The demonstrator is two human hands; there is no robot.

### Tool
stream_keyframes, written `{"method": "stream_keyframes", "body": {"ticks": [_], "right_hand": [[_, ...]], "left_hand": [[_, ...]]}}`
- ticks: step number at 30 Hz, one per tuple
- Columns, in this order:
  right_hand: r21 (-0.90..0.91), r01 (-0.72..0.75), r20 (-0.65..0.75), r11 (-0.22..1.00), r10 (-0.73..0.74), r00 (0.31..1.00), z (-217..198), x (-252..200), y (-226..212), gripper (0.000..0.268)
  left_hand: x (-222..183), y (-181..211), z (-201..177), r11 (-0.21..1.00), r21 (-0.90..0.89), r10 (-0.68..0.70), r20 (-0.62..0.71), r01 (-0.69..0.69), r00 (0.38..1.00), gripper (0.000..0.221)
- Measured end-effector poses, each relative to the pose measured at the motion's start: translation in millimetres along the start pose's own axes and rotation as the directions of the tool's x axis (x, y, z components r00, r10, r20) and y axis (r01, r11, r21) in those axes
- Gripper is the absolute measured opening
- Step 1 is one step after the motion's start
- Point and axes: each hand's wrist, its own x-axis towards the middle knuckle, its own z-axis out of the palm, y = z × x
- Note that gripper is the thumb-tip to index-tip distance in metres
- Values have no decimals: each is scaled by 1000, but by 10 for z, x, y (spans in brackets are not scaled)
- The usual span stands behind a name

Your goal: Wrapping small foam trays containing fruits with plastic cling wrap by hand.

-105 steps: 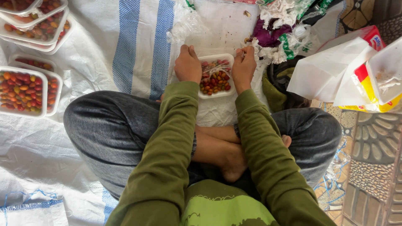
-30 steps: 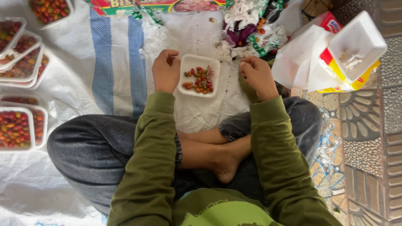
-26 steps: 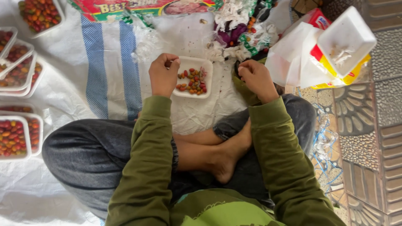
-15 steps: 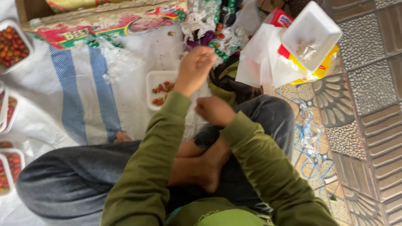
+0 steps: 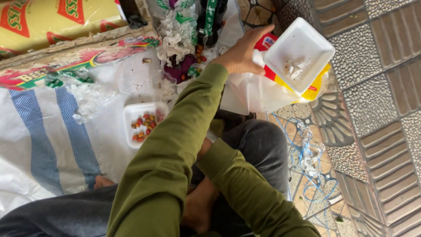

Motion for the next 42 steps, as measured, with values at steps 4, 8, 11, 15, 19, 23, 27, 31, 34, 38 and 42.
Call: {"method": "stream_keyframes", "body": {"ticks": [4,8,11,15,19,23,27,31,34,38,42], "right_hand": [[56,-16,-27,998,17,1000,-43,-40,59,22],[106,-21,-52,994,26,998,-113,-281,76,22],[141,-33,-78,990,44,996,-96,-946,637,22],[188,-39,-116,981,62,991,-50,-1507,794,22],[239,-40,-153,970,79,985,5,-1778,902,22],[294,-43,-188,955,102,977,-58,-2005,1025,22],[342,-49,-222,939,131,966,-693,-686,161,22],[385,-59,-246,921,164,955,-997,-199,69,22],[422,-68,-261,904,193,946,-1115,-88,120,22],[480,-74,-274,874,229,934,-1155,-53,123,22],[526,-62,-295,848,250,922,-1163,-55,29,22]], "left_hand": [[14,88,-87,979,-198,-38,33,44,999,95],[54,291,56,962,-244,-90,140,122,986,100],[141,464,371,938,-292,-117,240,187,964,105],[171,496,793,965,-192,-109,337,182,935,100],[182,625,806,918,-393,95,363,60,927,69],[545,206,579,928,-370,-79,-60,51,995,26],[684,-324,479,969,205,-55,-354,135,934,18],[772,-531,685,671,642,-244,-282,371,928,32],[838,-554,739,697,620,-252,-258,360,933,30],[839,-865,800,731,666,-37,-182,151,983,11],[807,-822,462,874,436,-175,-130,215,976,18]]}}
